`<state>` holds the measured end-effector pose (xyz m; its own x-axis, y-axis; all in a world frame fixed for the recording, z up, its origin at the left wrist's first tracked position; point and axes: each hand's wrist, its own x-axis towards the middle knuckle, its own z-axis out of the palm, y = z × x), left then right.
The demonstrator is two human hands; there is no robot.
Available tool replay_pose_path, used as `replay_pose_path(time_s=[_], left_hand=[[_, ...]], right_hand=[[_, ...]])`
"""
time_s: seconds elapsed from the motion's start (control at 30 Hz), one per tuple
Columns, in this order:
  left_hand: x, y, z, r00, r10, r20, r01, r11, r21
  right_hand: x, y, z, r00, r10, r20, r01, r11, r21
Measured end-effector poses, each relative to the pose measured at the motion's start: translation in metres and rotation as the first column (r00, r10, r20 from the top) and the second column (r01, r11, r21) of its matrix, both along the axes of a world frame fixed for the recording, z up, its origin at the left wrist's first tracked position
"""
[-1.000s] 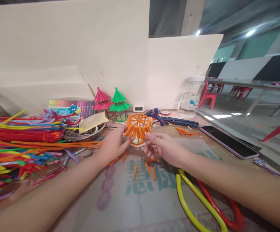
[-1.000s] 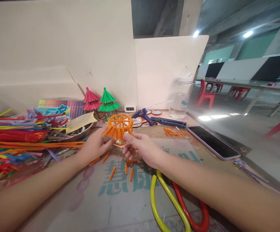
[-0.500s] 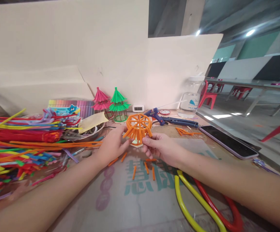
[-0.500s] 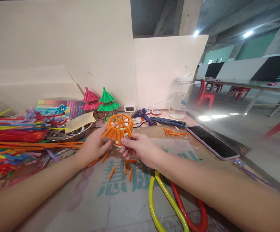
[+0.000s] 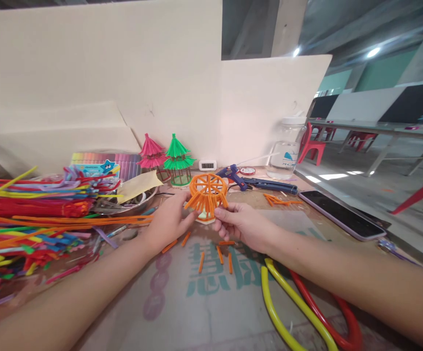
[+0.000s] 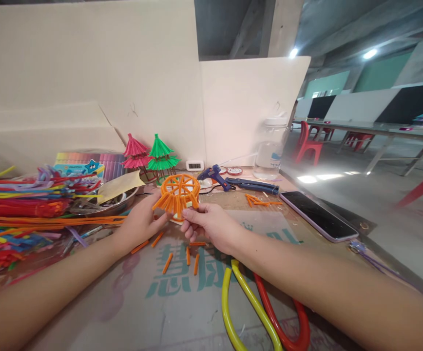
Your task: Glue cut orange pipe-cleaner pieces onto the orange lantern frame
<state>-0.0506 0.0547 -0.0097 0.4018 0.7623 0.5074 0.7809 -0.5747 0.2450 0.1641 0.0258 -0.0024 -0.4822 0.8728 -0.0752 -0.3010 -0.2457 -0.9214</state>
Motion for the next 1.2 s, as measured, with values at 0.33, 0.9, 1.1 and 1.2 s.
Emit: replay_pose_path(time_s=[0.33, 0.9, 1.1, 1.2], left_hand=[[-0.003, 0.006, -0.003, 0.998, 0.008, 0.067, 0.002, 0.987, -0.159], [-0.001, 0.000, -0.002, 1.000, 0.003, 0.014, -0.002, 0.999, -0.047], [0.000, -0.002, 0.000, 1.000, -0.004, -0.020, 0.004, 0.999, -0.033], [0.000, -0.002, -0.001, 0.999, 0.009, -0.041, -0.011, 0.999, -0.041]], right_hand=[[0.005, -0.020, 0.002, 0.746, -0.384, 0.544, -0.173, 0.677, 0.716], [0.022, -0.005, 0.016, 0.488, -0.857, 0.166, -0.371, -0.032, 0.928], [0.021, -0.001, 0.013, 0.482, -0.865, 0.140, -0.375, -0.059, 0.925], [0.021, 0.000, 0.014, 0.485, -0.862, 0.147, -0.384, -0.059, 0.922]])
